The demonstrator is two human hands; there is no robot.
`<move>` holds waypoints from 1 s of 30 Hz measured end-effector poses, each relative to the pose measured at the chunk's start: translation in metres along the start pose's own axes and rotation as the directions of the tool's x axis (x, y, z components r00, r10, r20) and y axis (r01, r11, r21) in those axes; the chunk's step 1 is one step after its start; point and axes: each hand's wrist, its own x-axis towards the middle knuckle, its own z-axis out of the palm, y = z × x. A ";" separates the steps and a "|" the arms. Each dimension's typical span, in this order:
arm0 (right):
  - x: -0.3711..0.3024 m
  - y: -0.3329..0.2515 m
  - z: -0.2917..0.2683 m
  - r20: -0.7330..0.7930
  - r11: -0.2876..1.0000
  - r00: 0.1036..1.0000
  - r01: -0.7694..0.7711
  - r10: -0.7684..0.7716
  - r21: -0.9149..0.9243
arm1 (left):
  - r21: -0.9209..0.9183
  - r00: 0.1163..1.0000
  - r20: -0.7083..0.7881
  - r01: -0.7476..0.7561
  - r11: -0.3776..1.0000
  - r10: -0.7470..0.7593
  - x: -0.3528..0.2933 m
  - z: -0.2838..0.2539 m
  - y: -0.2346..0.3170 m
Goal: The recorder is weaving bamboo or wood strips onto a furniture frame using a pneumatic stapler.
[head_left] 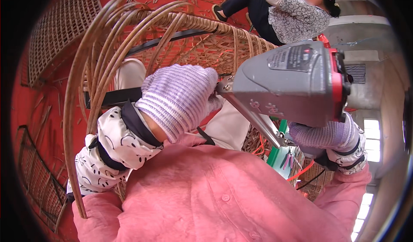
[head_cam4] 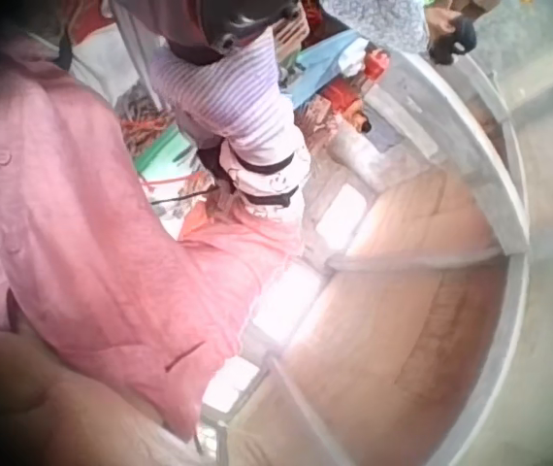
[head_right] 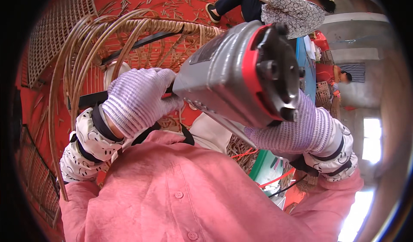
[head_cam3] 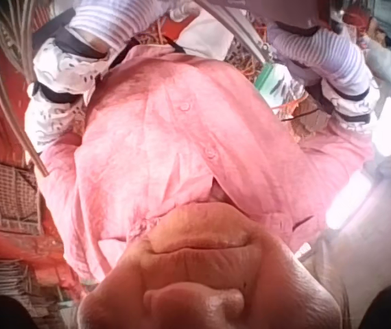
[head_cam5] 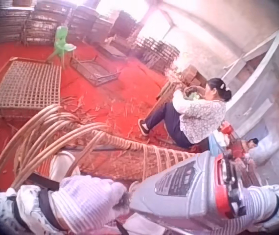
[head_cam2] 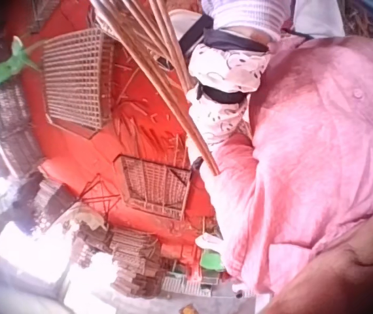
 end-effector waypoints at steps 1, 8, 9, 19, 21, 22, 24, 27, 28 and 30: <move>-0.001 0.001 0.002 -0.007 1.000 1.000 -0.006 0.006 0.023 | 0.011 1.000 -0.006 -0.002 1.000 0.002 0.000 -0.002 -0.001; -0.067 0.026 0.024 -0.149 0.707 0.817 -0.372 0.557 0.601 | 0.025 0.999 0.027 -0.028 0.999 0.028 0.003 -0.003 0.001; -0.085 0.042 0.028 -0.245 0.639 0.764 -0.269 0.597 0.721 | 0.040 0.997 0.042 -0.063 0.997 0.061 0.007 -0.002 0.001; -0.239 0.308 0.035 -0.579 0.620 0.246 -0.452 0.777 0.641 | -0.289 0.999 -0.026 0.031 0.957 -0.040 0.032 -0.009 0.001; -0.249 0.348 0.049 -0.499 0.287 0.006 -0.824 0.867 0.489 | -0.342 0.985 0.077 0.171 0.924 -0.153 0.034 -0.016 -0.003; -0.258 0.369 0.059 -0.539 0.233 -0.072 -0.848 0.839 0.476 | -0.341 0.981 0.095 0.194 0.920 -0.172 0.036 -0.018 -0.004; -0.252 0.383 0.068 -0.613 0.267 -0.037 -0.878 0.789 0.397 | -0.319 0.977 0.094 0.211 0.924 -0.190 0.037 -0.018 -0.006; -0.250 0.420 0.075 -0.675 0.461 0.097 -0.800 0.731 0.384 | -0.179 0.983 -0.139 0.094 0.979 -0.120 0.028 -0.004 -0.026; -0.274 0.431 0.064 -0.471 0.338 -0.023 -0.665 0.882 0.666 | -0.432 0.929 0.219 0.367 0.824 -0.299 0.043 -0.021 -0.023; -0.310 0.451 0.062 -0.307 0.253 -0.134 -0.315 0.942 0.915 | -0.142 0.989 0.132 -0.047 0.989 0.066 0.041 -0.025 -0.087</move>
